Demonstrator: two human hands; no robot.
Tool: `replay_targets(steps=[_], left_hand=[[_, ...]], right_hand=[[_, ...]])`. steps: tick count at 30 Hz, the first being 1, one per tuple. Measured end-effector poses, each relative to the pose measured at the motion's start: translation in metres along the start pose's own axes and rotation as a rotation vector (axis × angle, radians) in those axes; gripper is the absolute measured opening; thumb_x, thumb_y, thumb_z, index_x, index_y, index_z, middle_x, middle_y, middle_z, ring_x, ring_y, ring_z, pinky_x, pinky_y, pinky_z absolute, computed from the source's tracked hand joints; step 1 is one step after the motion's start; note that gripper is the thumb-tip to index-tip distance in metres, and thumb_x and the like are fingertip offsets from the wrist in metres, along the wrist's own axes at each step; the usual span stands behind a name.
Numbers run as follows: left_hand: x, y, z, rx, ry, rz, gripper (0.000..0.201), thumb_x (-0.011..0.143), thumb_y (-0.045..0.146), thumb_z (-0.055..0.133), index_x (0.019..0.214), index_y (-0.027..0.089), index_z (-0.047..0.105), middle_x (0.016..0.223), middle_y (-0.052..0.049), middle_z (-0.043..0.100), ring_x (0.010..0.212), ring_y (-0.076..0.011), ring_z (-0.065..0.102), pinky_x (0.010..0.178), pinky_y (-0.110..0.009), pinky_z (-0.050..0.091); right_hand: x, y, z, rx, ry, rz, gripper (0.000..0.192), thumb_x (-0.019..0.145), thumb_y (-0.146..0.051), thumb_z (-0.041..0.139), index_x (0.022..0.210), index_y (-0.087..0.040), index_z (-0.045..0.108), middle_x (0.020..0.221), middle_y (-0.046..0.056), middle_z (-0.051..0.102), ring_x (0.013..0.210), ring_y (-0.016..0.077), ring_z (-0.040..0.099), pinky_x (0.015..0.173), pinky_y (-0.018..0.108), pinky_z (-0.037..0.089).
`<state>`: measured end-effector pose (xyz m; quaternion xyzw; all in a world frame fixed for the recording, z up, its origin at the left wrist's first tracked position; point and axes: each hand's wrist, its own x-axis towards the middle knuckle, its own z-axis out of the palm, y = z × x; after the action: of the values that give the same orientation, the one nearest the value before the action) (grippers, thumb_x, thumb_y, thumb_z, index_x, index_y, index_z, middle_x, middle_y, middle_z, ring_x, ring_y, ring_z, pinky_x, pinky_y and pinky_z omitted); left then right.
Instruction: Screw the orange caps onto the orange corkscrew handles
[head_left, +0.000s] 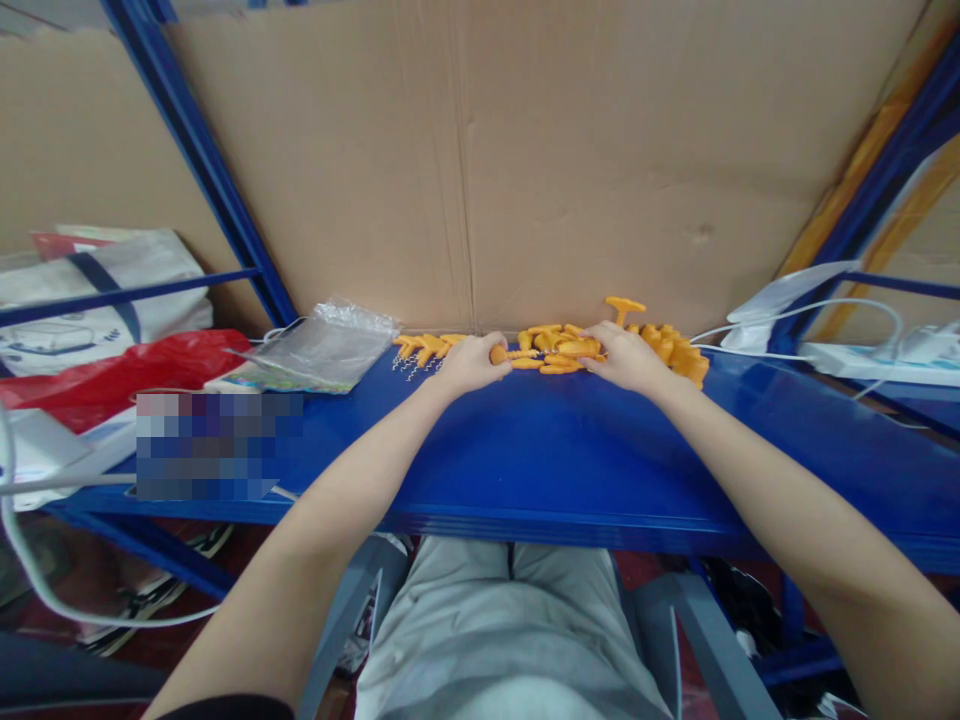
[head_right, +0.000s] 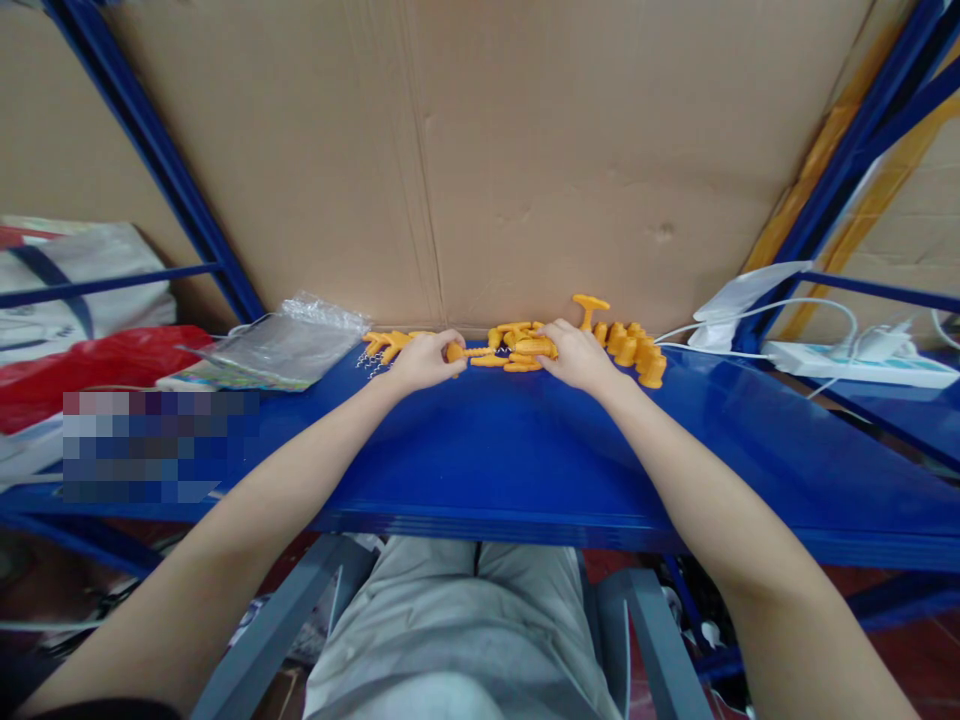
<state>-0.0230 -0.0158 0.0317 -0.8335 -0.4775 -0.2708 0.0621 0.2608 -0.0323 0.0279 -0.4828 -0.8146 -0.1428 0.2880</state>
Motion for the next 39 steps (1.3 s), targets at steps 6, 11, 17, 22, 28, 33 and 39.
replay_targets(steps=[6, 11, 17, 22, 28, 33, 39], left_hand=[[-0.001, 0.004, -0.001, -0.022, 0.001, -0.007, 0.027, 0.077, 0.026, 0.065, 0.102, 0.02, 0.071, 0.074, -0.002, 0.073, 0.072, -0.0213, 0.069, 0.068, -0.028, 0.049], [-0.001, 0.004, 0.002, -0.07, 0.032, 0.012, 0.027, 0.075, 0.026, 0.067, 0.101, 0.019, 0.071, 0.072, -0.002, 0.073, 0.07, -0.0205, 0.068, 0.066, -0.028, 0.048], [-0.001, 0.003, 0.001, -0.086, 0.04, 0.028, 0.026, 0.074, 0.024, 0.067, 0.1, 0.019, 0.071, 0.072, -0.001, 0.072, 0.068, -0.0188, 0.066, 0.065, -0.026, 0.046], [-0.002, 0.005, 0.0, -0.099, 0.044, 0.037, 0.025, 0.074, 0.027, 0.069, 0.097, 0.02, 0.07, 0.071, -0.001, 0.071, 0.068, -0.0188, 0.066, 0.065, -0.026, 0.046], [-0.001, 0.004, 0.0, -0.107, 0.047, 0.035, 0.025, 0.074, 0.027, 0.068, 0.098, 0.02, 0.07, 0.07, -0.001, 0.071, 0.067, -0.0185, 0.066, 0.064, -0.026, 0.045], [-0.001, 0.003, 0.001, -0.082, 0.048, 0.031, 0.026, 0.073, 0.026, 0.068, 0.098, 0.019, 0.071, 0.071, -0.001, 0.072, 0.067, -0.0186, 0.066, 0.063, -0.026, 0.044], [-0.001, 0.001, 0.003, -0.132, 0.067, 0.047, 0.025, 0.073, 0.027, 0.068, 0.097, 0.02, 0.07, 0.069, 0.001, 0.07, 0.065, -0.0171, 0.064, 0.063, -0.024, 0.043]], right_hand=[[0.002, -0.012, 0.002, 0.148, 0.028, -0.057, 0.035, 0.087, -0.033, 0.065, 0.119, -0.019, 0.068, 0.112, 0.013, 0.071, 0.092, 0.0255, 0.069, 0.087, 0.041, 0.056], [0.003, -0.016, 0.005, 0.289, 0.055, -0.002, 0.039, 0.085, -0.036, 0.07, 0.12, -0.019, 0.068, 0.112, 0.012, 0.073, 0.084, 0.0238, 0.069, 0.085, 0.043, 0.058], [0.002, -0.01, 0.012, 0.477, 0.046, 0.116, 0.04, 0.084, -0.046, 0.071, 0.114, -0.019, 0.068, 0.103, 0.01, 0.074, 0.08, 0.022, 0.07, 0.078, 0.04, 0.06], [0.004, -0.006, 0.017, 0.66, 0.005, 0.204, 0.039, 0.085, -0.051, 0.071, 0.108, -0.019, 0.067, 0.09, 0.007, 0.072, 0.068, 0.0174, 0.068, 0.066, 0.034, 0.059], [0.003, -0.005, 0.013, 0.837, -0.13, 0.209, 0.042, 0.082, -0.048, 0.075, 0.111, -0.02, 0.063, 0.084, 0.003, 0.071, 0.06, 0.0143, 0.066, 0.062, 0.033, 0.06], [0.001, -0.001, 0.006, 0.962, -0.197, 0.219, 0.053, 0.073, -0.047, 0.084, 0.113, -0.021, 0.061, 0.089, 0.002, 0.072, 0.064, 0.0146, 0.068, 0.064, 0.033, 0.061], [0.001, -0.014, 0.0, 0.965, -0.245, 0.361, 0.05, 0.079, -0.067, 0.074, 0.086, -0.018, 0.064, 0.073, 0.007, 0.075, 0.056, 0.0151, 0.067, 0.061, 0.03, 0.059]])
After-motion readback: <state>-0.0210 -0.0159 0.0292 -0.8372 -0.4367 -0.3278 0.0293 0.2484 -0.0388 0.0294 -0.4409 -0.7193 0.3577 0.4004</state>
